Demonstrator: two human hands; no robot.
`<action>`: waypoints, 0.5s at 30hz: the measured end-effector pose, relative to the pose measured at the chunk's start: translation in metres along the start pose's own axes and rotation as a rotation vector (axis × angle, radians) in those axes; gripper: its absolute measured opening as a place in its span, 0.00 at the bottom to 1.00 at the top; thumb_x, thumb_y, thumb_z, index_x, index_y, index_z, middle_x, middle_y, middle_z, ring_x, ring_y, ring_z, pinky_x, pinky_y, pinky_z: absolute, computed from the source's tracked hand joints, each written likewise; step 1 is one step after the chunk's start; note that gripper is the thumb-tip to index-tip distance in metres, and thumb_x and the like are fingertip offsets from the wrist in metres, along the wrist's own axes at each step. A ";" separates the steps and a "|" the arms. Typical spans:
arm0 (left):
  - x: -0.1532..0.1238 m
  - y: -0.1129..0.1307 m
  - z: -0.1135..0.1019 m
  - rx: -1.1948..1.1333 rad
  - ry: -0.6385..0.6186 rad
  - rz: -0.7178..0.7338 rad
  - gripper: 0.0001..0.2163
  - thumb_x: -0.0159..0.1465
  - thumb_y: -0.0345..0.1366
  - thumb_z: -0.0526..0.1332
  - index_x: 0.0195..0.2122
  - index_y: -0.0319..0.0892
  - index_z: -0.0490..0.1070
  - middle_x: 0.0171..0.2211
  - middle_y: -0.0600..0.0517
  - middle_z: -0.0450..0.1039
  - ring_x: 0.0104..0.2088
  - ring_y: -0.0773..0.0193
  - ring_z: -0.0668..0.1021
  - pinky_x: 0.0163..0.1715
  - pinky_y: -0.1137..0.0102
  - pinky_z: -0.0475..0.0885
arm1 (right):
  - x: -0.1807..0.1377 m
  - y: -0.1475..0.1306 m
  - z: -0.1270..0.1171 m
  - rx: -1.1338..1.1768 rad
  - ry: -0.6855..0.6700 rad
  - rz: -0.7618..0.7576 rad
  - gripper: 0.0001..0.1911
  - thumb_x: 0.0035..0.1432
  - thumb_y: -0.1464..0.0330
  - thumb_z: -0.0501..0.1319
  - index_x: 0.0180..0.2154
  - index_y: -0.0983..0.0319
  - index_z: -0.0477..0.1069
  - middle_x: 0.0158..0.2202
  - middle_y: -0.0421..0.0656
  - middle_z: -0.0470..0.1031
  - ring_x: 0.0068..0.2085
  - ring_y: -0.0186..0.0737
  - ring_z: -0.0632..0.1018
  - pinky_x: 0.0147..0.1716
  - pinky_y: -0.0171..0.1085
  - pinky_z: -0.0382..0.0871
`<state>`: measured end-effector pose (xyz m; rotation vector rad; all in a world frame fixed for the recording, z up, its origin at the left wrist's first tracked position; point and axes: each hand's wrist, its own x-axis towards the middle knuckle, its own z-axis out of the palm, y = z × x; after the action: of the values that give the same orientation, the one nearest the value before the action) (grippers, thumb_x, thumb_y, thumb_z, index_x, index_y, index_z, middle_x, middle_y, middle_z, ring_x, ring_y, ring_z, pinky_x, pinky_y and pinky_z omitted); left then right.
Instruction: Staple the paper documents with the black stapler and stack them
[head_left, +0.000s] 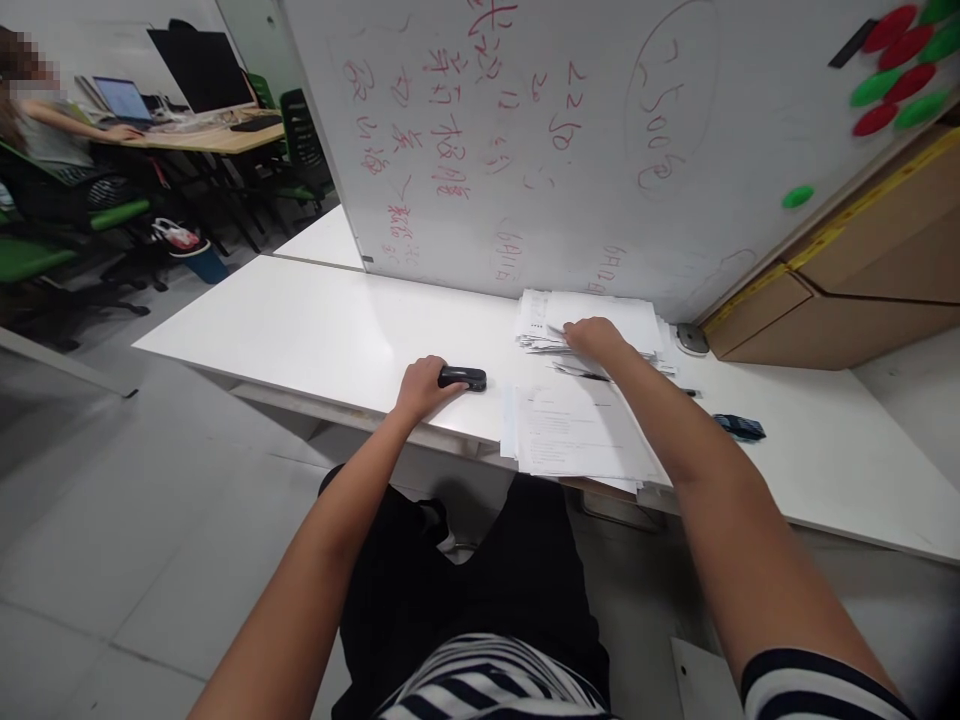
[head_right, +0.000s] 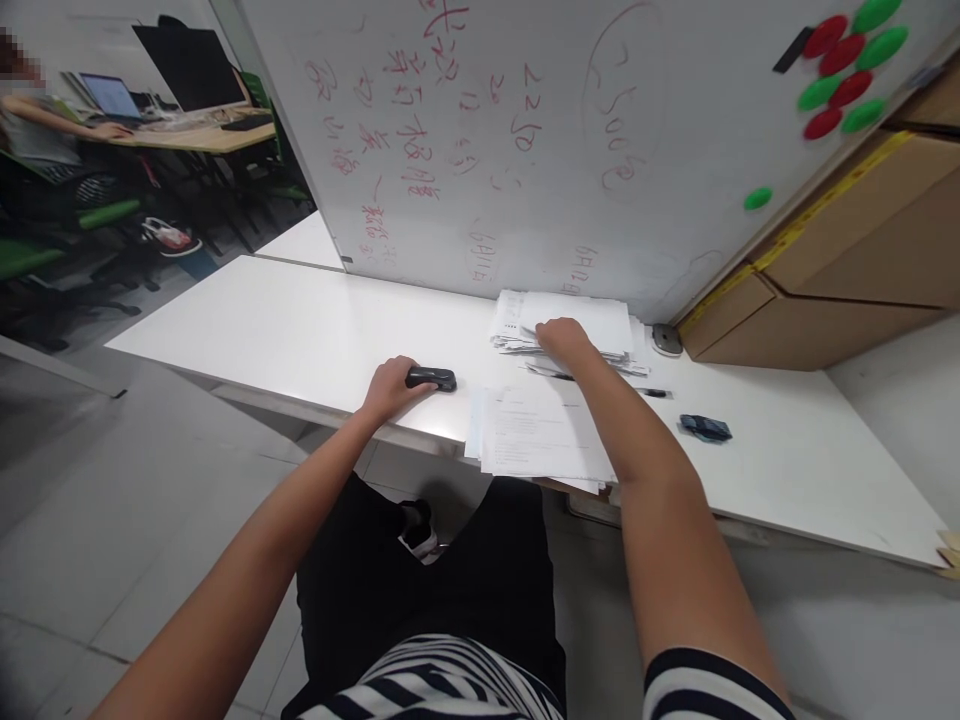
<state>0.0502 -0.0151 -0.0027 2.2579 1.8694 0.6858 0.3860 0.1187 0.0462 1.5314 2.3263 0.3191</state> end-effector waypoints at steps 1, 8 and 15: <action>0.000 0.000 0.000 -0.006 -0.003 -0.005 0.17 0.58 0.53 0.60 0.37 0.43 0.68 0.36 0.47 0.71 0.36 0.58 0.71 0.33 0.64 0.62 | 0.001 0.000 0.001 -0.003 0.002 -0.002 0.18 0.65 0.67 0.48 0.46 0.68 0.72 0.41 0.59 0.77 0.42 0.49 0.78 0.37 0.40 0.64; 0.001 0.000 0.000 -0.031 -0.020 -0.022 0.18 0.57 0.54 0.61 0.37 0.43 0.68 0.35 0.46 0.70 0.36 0.57 0.71 0.32 0.64 0.63 | 0.006 -0.001 0.005 -0.021 0.014 -0.013 0.16 0.59 0.75 0.51 0.45 0.67 0.73 0.42 0.58 0.78 0.42 0.48 0.78 0.39 0.41 0.63; 0.001 -0.001 0.001 -0.028 -0.033 -0.013 0.19 0.58 0.54 0.61 0.38 0.42 0.68 0.35 0.46 0.70 0.37 0.55 0.72 0.33 0.64 0.62 | 0.002 -0.005 0.007 0.025 0.134 -0.006 0.15 0.60 0.75 0.50 0.43 0.70 0.73 0.43 0.59 0.76 0.44 0.49 0.76 0.38 0.40 0.63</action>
<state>0.0496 -0.0137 -0.0039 2.2247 1.8465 0.6647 0.3839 0.1181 0.0379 1.5593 2.4450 0.4038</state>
